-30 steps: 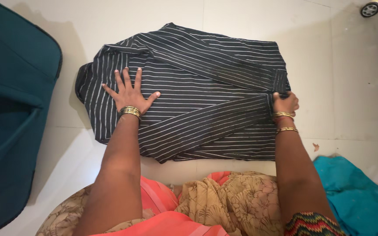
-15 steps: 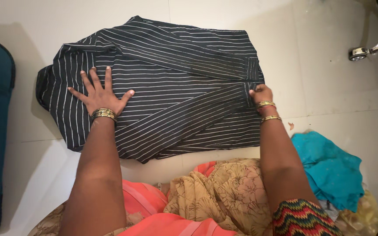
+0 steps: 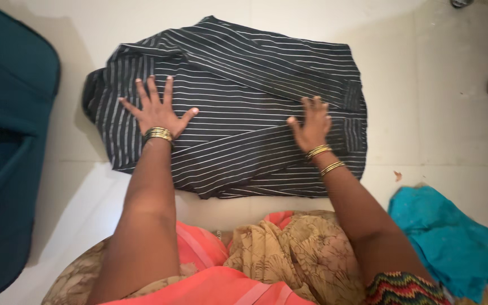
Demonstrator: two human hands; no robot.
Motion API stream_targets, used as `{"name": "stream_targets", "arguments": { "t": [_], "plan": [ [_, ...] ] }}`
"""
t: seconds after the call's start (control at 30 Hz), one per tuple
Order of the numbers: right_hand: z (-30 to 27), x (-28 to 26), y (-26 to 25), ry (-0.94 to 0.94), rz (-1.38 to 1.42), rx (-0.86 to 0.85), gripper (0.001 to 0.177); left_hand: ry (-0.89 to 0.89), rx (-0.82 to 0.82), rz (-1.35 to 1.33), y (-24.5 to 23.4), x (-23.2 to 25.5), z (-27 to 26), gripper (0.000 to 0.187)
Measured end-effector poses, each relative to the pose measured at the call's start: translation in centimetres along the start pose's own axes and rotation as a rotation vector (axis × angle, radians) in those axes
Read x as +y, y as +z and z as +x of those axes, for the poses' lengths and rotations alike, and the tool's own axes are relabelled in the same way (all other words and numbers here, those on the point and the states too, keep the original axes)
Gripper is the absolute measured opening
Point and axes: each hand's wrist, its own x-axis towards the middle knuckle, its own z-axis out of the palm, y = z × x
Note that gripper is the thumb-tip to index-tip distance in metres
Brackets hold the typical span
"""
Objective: The person buttons a striped shirt by hand while sitting on the floor. They lay the shirt flat, fold the sleeves and sides toward the center, and then fold the garment into a smaller rectangle next to an open suitcase.
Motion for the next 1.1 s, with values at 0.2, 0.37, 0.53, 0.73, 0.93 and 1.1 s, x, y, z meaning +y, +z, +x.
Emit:
{"name": "stream_targets", "arguments": {
  "t": [0.2,0.37,0.53,0.73,0.93,1.1],
  "plan": [
    [-2.7,-7.3,2.1,-0.098,-0.130,-0.106,0.090,-0.010,-0.035,0.003,-0.7,0.3,-0.3,0.112],
    [-2.9,-7.7,1.7,-0.088,-0.133,-0.084,0.089,0.047,0.045,-0.022,-0.1,-0.1,0.3,0.110],
    [-3.1,-7.7,1.7,-0.099,-0.151,-0.051,0.087,0.187,0.029,-0.199,0.7,-0.1,6.8,0.100],
    [-3.2,-7.8,1.2,-0.094,-0.185,-0.066,0.085,-0.067,0.366,-0.605,1.4,-5.6,15.1,0.081],
    [-3.2,-7.9,1.1,-0.087,-0.166,-0.056,0.086,-0.404,0.661,-0.751,-1.3,-2.3,12.0,0.035],
    [-3.3,-7.9,1.1,-0.083,-0.177,-0.061,0.085,0.421,0.557,-0.539,-1.8,6.1,8.4,0.022]
  ]
}}
